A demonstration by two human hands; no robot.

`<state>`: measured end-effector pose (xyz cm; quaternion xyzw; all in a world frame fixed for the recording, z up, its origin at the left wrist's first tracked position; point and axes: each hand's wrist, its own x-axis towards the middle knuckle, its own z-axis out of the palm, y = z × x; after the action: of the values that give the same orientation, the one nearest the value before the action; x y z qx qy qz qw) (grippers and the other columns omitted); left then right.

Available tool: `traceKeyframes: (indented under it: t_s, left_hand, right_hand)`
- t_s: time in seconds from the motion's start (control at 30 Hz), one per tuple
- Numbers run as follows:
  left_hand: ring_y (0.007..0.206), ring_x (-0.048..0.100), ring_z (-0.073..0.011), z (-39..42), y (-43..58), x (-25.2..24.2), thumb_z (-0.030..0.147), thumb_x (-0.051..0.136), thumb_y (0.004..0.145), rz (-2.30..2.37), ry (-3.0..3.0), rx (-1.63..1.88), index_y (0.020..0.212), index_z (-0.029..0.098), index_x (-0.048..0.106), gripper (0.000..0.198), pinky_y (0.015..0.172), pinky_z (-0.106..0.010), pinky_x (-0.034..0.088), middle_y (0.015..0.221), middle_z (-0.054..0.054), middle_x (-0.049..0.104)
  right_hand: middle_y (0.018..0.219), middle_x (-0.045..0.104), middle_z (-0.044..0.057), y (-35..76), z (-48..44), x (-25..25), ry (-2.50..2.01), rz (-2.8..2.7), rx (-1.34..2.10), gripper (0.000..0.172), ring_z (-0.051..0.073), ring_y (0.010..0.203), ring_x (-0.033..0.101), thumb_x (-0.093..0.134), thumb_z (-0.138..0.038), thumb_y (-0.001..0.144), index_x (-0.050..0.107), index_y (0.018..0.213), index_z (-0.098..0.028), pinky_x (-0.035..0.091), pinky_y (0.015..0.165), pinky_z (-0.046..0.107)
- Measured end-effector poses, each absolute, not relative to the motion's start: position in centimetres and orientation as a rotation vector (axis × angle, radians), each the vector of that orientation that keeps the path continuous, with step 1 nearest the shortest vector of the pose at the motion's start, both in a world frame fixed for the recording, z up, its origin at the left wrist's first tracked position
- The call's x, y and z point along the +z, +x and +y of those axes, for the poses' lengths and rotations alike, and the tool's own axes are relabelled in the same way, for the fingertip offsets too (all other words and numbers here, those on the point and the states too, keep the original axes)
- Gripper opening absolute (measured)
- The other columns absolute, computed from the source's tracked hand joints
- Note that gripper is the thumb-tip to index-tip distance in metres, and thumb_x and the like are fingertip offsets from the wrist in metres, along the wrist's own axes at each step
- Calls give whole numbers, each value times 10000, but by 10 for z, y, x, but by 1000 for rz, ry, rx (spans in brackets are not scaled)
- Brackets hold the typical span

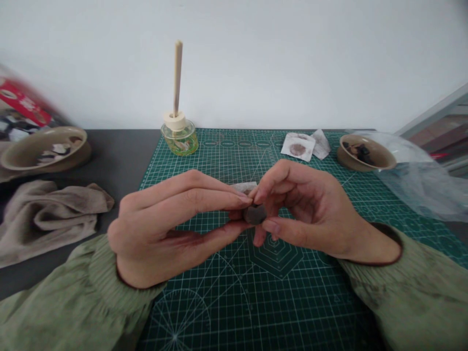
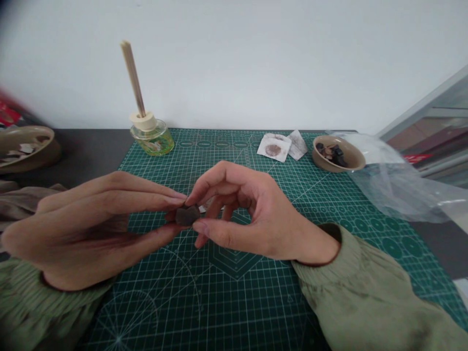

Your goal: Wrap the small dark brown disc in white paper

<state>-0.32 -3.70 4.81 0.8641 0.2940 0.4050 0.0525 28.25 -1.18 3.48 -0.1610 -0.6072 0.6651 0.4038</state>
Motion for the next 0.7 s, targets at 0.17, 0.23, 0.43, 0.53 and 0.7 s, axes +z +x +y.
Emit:
traceKeyframes:
  t_s: [0.17, 0.23, 0.43, 0.53, 0.7]
  left_hand:
    - [822, 935, -222, -35, 1, 44, 316, 880, 1221, 860, 2551, 1469, 1224, 306, 909, 31, 789, -362, 866, 1139, -28, 970]
    - [862, 949, -229, -35, 1, 44, 284, 927, 1187, 888, 2598, 1323, 1270, 318, 910, 91, 799, -365, 870, 1191, -27, 976]
    - [849, 936, -193, -36, -1, 47, 339, 879, 1237, 860, 2560, 1483, 1243, 284, 879, 56, 823, -315, 858, 1155, -21, 968]
    - [912, 956, -213, -35, 0, 47, 270, 955, 1176, 906, 2633, 1245, 1299, 301, 886, 144, 835, -337, 867, 1221, -21, 975]
    - [850, 939, -212, -34, 5, 44, 261, 886, 1213, 854, 2557, 1441, 1232, 311, 906, 58, 794, -355, 869, 1170, -19, 973]
  right_hand:
    - [1043, 958, -5, 282, -12, 38, -457, -1540, 1672, 467, 197, 853, 967, 1129, -49, 914, 858, 1246, -236, 737, 712, 243]
    - [1041, 959, -2, 282, -12, 38, -451, -1546, 1666, 467, 199, 848, 966, 1132, -57, 916, 856, 1250, -233, 734, 706, 246]
    - [1057, 964, -3, 283, -11, 36, -423, -1535, 1671, 481, 187, 871, 974, 1114, -19, 919, 866, 1270, -234, 728, 727, 227]
    - [1040, 956, -3, 283, -11, 36, -444, -1541, 1671, 457, 194, 859, 969, 1125, -58, 927, 863, 1257, -235, 729, 718, 240]
    - [1017, 941, 0, 283, -11, 37, -461, -1562, 1658, 444, 198, 833, 956, 1152, -138, 929, 854, 1244, -237, 716, 695, 247]
